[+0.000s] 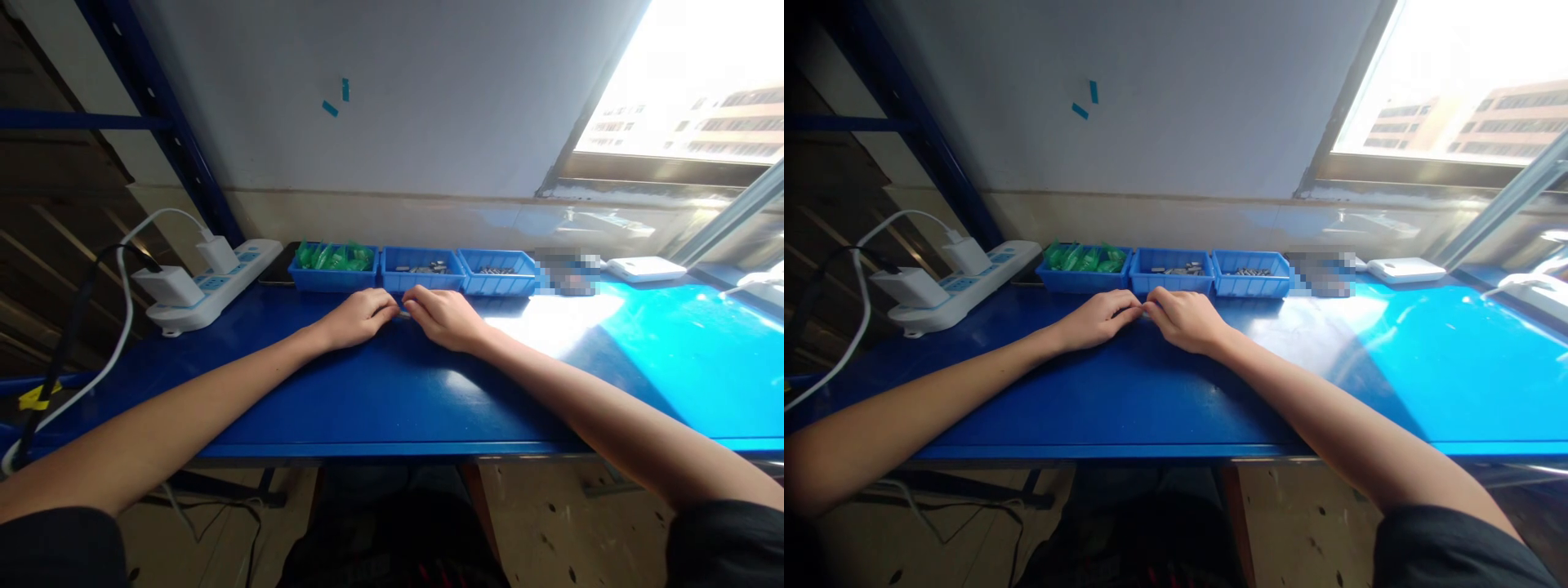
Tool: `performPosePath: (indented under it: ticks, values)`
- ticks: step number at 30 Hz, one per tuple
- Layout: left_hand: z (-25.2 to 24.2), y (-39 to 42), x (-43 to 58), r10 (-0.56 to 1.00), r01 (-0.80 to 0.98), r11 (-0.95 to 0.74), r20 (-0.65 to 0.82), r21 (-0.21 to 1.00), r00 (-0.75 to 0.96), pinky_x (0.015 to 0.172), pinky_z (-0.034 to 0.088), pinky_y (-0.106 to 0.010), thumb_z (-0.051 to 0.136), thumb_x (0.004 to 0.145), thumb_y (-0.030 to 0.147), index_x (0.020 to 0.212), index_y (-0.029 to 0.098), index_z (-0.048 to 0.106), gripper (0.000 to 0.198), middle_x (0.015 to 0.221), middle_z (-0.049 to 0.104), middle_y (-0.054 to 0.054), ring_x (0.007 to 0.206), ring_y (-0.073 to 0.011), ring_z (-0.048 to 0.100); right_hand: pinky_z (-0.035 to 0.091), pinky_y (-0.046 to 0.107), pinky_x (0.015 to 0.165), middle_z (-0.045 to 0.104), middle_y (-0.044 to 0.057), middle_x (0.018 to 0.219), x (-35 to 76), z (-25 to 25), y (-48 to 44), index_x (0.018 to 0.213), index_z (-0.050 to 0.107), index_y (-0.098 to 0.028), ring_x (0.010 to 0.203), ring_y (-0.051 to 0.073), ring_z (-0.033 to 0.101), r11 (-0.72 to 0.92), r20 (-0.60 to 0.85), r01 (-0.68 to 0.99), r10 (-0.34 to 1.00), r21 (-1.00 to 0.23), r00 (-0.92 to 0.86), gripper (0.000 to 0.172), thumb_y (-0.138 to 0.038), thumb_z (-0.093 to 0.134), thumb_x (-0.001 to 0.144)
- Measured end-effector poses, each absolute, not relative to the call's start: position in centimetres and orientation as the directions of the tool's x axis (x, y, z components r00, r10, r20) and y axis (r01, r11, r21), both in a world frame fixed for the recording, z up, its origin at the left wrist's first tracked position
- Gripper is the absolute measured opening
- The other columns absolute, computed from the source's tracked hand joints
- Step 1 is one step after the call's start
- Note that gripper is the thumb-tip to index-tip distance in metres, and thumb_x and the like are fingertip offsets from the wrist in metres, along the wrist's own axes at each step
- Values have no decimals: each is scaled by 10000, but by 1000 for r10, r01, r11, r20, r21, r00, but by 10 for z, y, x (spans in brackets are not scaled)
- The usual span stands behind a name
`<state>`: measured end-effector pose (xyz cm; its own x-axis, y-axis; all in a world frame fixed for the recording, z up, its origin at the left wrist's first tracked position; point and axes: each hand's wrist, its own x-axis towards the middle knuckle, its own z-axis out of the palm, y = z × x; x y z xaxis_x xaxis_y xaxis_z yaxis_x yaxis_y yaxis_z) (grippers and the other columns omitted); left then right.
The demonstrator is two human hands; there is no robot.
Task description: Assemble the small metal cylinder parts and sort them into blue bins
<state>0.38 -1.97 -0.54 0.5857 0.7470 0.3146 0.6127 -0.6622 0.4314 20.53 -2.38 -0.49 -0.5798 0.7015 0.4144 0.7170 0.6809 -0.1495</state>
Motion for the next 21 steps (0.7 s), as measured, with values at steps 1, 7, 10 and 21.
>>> performPosePath:
  ticks: [1,7,10,21]
  values:
    - [-6,-18,2,769,622,-636,318,456,554,804,462,-302,408,935,394,871,167,649,337,899,672,-64,851,-191,608,374,254,636,706,45,872,205,-5,-25,1055,581,-204,767,184,648,706,416,696,677,-132,-608,299,-420,397,961]
    - [-4,-15,-1,817,616,-569,288,545,500,753,471,-292,343,941,492,810,157,646,470,830,677,-56,799,-189,612,399,269,701,699,54,887,203,-8,-27,1009,615,-193,825,194,635,736,480,676,607,-40,-633,225,-335,461,927]
    - [-5,-15,0,817,570,-550,255,610,517,787,484,-293,294,959,497,850,162,646,497,847,683,-54,825,-183,624,414,286,742,690,74,848,205,-1,-21,962,638,-179,813,199,621,684,593,729,600,-34,-536,277,-332,407,947]
    - [-10,-19,42,776,679,-623,417,388,474,889,515,-396,517,883,398,1415,243,329,585,1458,288,-140,916,-193,638,464,418,750,708,176,967,253,26,7,1125,665,-182,922,335,659,53,363,987,932,-151,5,622,-641,307,906]
